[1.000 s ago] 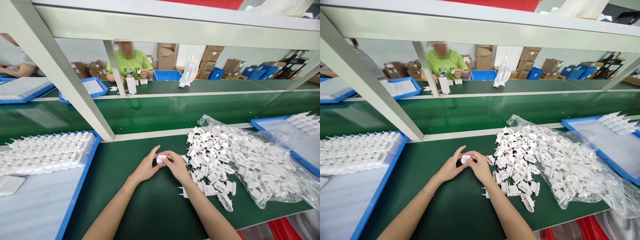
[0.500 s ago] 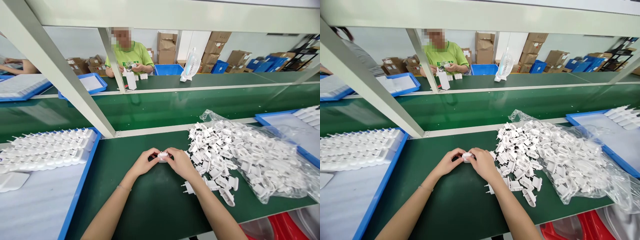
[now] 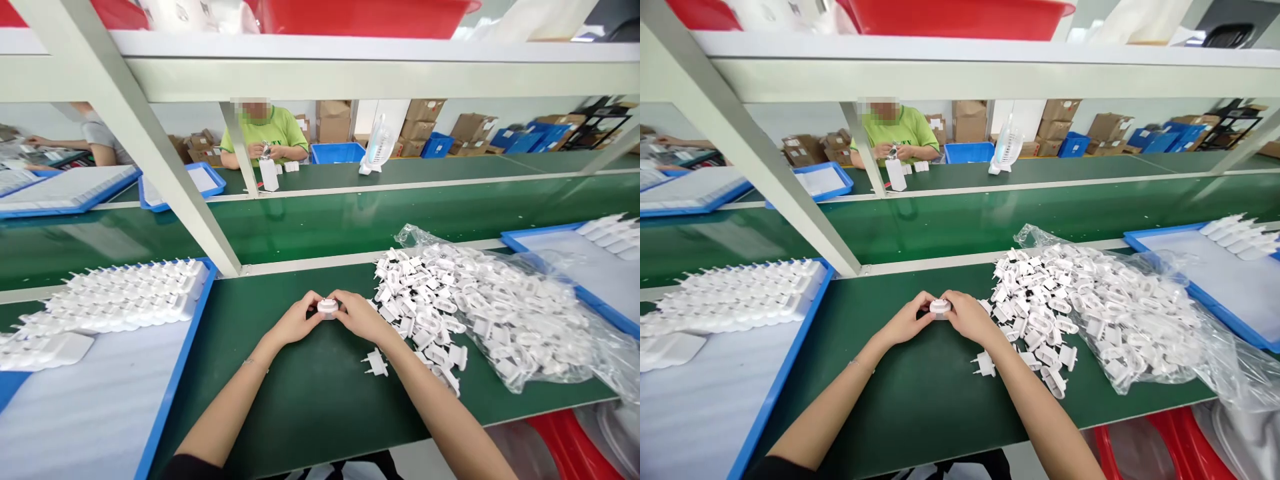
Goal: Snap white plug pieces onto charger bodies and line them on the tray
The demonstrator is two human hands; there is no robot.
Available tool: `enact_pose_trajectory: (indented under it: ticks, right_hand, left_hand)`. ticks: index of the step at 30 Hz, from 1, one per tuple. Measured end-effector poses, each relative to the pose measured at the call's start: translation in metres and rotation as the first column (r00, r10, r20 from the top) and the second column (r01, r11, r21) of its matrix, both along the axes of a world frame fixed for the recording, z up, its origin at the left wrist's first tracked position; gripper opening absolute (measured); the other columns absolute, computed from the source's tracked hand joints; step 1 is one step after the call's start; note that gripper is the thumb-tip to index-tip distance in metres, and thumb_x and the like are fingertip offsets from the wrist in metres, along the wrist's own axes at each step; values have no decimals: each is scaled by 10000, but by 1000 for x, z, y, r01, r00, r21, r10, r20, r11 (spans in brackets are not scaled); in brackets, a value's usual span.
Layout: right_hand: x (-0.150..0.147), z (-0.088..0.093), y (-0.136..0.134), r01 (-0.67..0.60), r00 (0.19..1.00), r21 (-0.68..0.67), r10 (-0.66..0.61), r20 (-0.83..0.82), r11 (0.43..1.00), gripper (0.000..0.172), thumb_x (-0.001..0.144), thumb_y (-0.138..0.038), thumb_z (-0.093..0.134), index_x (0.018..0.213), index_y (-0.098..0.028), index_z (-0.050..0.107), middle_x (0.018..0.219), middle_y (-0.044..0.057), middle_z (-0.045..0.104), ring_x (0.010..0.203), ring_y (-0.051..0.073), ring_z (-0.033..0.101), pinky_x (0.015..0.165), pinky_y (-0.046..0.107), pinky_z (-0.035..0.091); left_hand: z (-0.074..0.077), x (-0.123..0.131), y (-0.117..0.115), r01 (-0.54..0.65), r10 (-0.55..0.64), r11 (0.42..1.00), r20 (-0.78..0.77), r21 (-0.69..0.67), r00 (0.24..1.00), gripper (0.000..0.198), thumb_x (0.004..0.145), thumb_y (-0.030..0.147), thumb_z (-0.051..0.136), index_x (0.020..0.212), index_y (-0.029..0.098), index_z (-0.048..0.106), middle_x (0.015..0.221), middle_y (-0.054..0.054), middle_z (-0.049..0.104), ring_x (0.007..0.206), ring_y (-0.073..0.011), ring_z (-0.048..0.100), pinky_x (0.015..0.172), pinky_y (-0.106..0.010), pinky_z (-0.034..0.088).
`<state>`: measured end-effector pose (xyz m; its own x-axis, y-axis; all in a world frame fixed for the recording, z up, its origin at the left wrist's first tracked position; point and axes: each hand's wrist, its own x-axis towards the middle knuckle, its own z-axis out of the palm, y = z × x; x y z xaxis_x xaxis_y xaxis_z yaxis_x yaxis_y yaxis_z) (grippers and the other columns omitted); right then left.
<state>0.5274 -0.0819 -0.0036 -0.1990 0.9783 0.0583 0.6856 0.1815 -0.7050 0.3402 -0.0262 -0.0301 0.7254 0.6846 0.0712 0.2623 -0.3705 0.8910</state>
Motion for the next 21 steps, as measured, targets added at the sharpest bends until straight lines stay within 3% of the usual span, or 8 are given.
enact_pose_trajectory:
  ticks: [3,6,10,12,14,16,19,21]
  right_hand:
    - [3,-4,2,8,988,-84,-21,-153,996,262,762,-99,495,982,-213,582,925,10,661,726,146,608,676,256,429]
    - [3,-8,1,-25,919,-196,-55,-392,980,323,776,-125,471,1085,-192,539,949,31,670,694,135,631,740,289,465]
    - [-10,-1,-9,-95,834,-191,-27,-551,977,379,787,-198,506,1164,-207,474,1034,46,640,663,119,607,702,293,479]
    - [-26,6,-18,-63,851,-121,-10,-525,991,322,786,-224,530,1106,-211,492,967,29,635,668,125,585,662,279,468]
    - [-45,10,-29,-17,892,-57,-11,-452,998,225,813,-254,518,1034,-210,508,768,-8,610,646,141,566,638,279,456]
    - [-64,11,-41,-43,926,-22,31,-377,999,206,841,-276,498,1040,-223,512,693,-18,585,646,156,571,658,295,466]
    - [-84,9,-56,-165,953,70,177,-245,984,439,813,-292,558,1235,-272,438,1083,56,618,853,185,616,801,337,493]
    - [-89,6,-62,-256,955,126,271,-119,958,573,819,-323,565,1345,-316,340,1356,63,466,1079,216,568,901,356,477]
  left_hand:
    - [-4,-3,0,-8,8,1000,-4,-24,1000,198,828,291,544,1006,206,517,1022,-34,611,927,-174,579,852,-328,458]
    - [-7,-8,0,-66,77,980,52,-188,996,191,838,337,530,936,172,523,928,-38,607,832,-161,584,765,-310,477]
    - [9,-22,-7,-41,126,921,197,-387,972,277,828,403,558,925,145,527,881,-41,584,803,-153,572,711,-287,471]
    - [25,-33,-17,-61,161,925,241,-376,957,295,828,407,568,962,146,535,907,-47,584,817,-152,567,721,-280,459]
    - [40,-47,-34,-100,179,942,229,-321,957,294,819,390,592,982,149,546,900,-42,580,805,-143,558,712,-260,443]
    - [51,-63,-53,-136,199,944,190,-302,961,294,806,371,619,984,146,556,868,-36,572,775,-132,548,687,-241,431]
    - [59,-96,-80,-235,311,903,171,-358,935,319,804,402,615,971,138,554,846,-41,578,758,-138,555,667,-237,433]
    - [60,-131,-92,-397,463,854,141,-336,875,346,795,438,609,962,141,549,865,-51,592,783,-157,566,684,-251,444]
